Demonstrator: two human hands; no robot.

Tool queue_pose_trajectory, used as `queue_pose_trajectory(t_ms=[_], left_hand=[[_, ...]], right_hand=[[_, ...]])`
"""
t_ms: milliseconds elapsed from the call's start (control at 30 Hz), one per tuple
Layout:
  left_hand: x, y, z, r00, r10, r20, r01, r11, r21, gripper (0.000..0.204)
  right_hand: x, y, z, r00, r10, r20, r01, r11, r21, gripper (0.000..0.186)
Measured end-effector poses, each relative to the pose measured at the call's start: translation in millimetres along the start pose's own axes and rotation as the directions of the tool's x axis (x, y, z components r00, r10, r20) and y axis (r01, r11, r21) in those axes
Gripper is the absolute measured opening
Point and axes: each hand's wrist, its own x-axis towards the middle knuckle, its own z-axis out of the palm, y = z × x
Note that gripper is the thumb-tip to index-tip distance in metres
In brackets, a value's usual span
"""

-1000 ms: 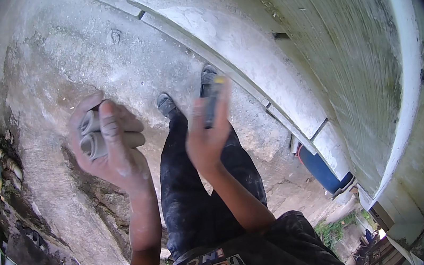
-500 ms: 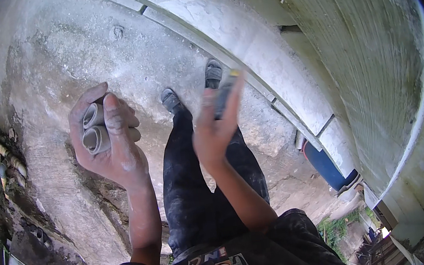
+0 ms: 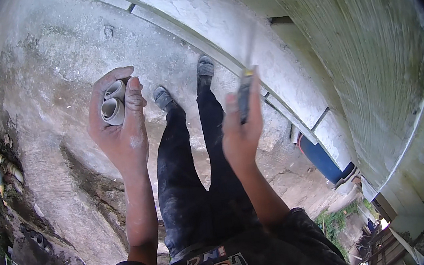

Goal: Repairing a concrete wall by scraping and applying filler material.

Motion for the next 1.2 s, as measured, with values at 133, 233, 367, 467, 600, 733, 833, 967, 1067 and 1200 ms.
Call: queue_pose_trajectory(t_ms=[133, 233, 367, 467, 600, 733, 833, 967, 1067, 1200], left_hand=[[-4, -7, 11, 1.000, 0.027, 0.006, -0.027, 0.999, -0.026, 0.013], [-11, -13, 17, 0.998, 0.049, 0.031, -0.048, 0.998, -0.029, 0.014], [-11, -11, 20, 0.991, -0.009, 0.131, 0.001, 0.998, 0.062, 0.019], [-7, -33, 35, 0.871, 0.394, 0.294, -0.420, 0.907, 0.028, 0.033], [-10, -51, 67, 0.738, 0.386, 0.553, -0.457, 0.890, -0.011, 0.053], [-5, -60, 79, 0.690, 0.396, 0.605, -0.476, 0.879, -0.032, 0.065], [-5, -63, 82, 0.702, 0.377, 0.604, -0.467, 0.884, -0.010, 0.070], [-5, -69, 89, 0.718, 0.384, 0.581, -0.445, 0.894, -0.040, 0.069], [0, -71, 91, 0.718, 0.413, 0.560, -0.442, 0.892, -0.092, 0.068], [-4, -73, 92, 0.736, 0.389, 0.554, -0.398, 0.911, -0.112, 0.069]], right_hand=[[1, 8, 0, 0.947, -0.267, 0.178, 0.311, 0.899, -0.309, 0.065], [-16, -1, -17, 0.789, -0.097, 0.607, 0.268, 0.943, -0.197, 0.067], [-20, 6, -40, 0.844, 0.044, 0.535, -0.099, 0.992, 0.075, 0.066], [-2, -5, -48, 0.870, 0.128, 0.476, -0.280, 0.923, 0.263, 0.068], [13, -9, -59, 0.796, 0.218, 0.565, -0.493, 0.775, 0.396, 0.056], [24, -8, -68, 0.723, 0.200, 0.661, -0.618, 0.615, 0.490, 0.029], [19, -9, -63, 0.729, 0.291, 0.619, -0.662, 0.530, 0.530, 0.024], [20, 1, -58, 0.706, 0.222, 0.673, -0.702, 0.353, 0.619, 0.022], [15, 2, -51, 0.689, 0.193, 0.698, -0.723, 0.243, 0.647, 0.021], [7, -5, -53, 0.691, 0.211, 0.691, -0.722, 0.224, 0.654, 0.021]])
